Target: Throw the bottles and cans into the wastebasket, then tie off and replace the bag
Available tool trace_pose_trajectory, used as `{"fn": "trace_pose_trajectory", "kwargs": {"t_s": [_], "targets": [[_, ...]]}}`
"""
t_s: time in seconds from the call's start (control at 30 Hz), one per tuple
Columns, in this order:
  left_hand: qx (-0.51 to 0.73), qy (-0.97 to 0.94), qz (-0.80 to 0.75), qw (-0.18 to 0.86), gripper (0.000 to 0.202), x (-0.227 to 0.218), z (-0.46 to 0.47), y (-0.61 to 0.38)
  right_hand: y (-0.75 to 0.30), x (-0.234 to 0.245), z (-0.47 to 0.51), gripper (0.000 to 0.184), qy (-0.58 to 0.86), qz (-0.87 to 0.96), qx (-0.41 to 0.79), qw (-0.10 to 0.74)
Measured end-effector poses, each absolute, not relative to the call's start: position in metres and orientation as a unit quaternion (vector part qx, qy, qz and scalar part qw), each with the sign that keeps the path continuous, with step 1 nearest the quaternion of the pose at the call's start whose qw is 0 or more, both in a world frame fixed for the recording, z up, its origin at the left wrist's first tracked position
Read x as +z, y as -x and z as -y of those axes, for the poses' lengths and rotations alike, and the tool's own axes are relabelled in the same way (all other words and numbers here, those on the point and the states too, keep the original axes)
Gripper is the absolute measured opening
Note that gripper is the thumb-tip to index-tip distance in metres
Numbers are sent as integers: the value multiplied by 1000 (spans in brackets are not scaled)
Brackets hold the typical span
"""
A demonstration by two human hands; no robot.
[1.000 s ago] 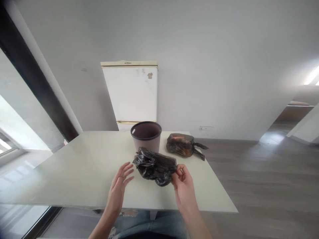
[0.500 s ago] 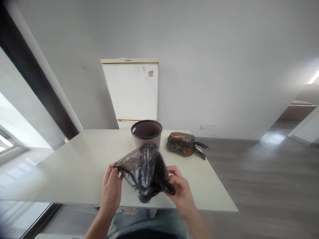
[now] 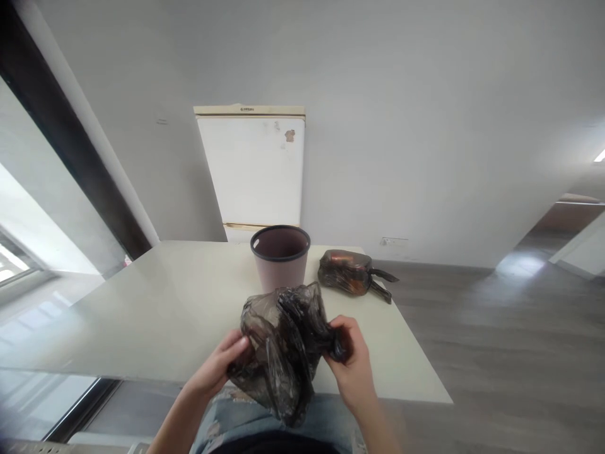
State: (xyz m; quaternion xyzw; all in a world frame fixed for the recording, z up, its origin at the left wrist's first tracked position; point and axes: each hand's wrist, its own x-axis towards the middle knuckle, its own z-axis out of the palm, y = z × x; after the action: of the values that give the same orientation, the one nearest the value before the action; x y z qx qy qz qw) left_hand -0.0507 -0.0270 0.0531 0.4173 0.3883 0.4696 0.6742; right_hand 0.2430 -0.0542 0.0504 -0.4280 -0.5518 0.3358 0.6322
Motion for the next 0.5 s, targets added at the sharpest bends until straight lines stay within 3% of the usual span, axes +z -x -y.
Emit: {"fn": "trace_pose_trajectory", "kwargs": {"t_s": [0.1,0.17,0.3,0.43,0.5], "targets": [[387,-573,-358,627,39,52,34,55,-260,46,50,56,481,535,301,626],[406,-577,-354,614,40,51,33,63,-275,44,48,52,493,537,311,610],[639,-341,-366,584,38,53,25,85,-303,52,48,30,496,589,334,543],[744,-164,-357,540,24,64,21,104,-319,81,60,32,428,733,407,338],[751,-138,-369,531,23,70,25,108,-325,96,67,44,369,781,460,208]]}}
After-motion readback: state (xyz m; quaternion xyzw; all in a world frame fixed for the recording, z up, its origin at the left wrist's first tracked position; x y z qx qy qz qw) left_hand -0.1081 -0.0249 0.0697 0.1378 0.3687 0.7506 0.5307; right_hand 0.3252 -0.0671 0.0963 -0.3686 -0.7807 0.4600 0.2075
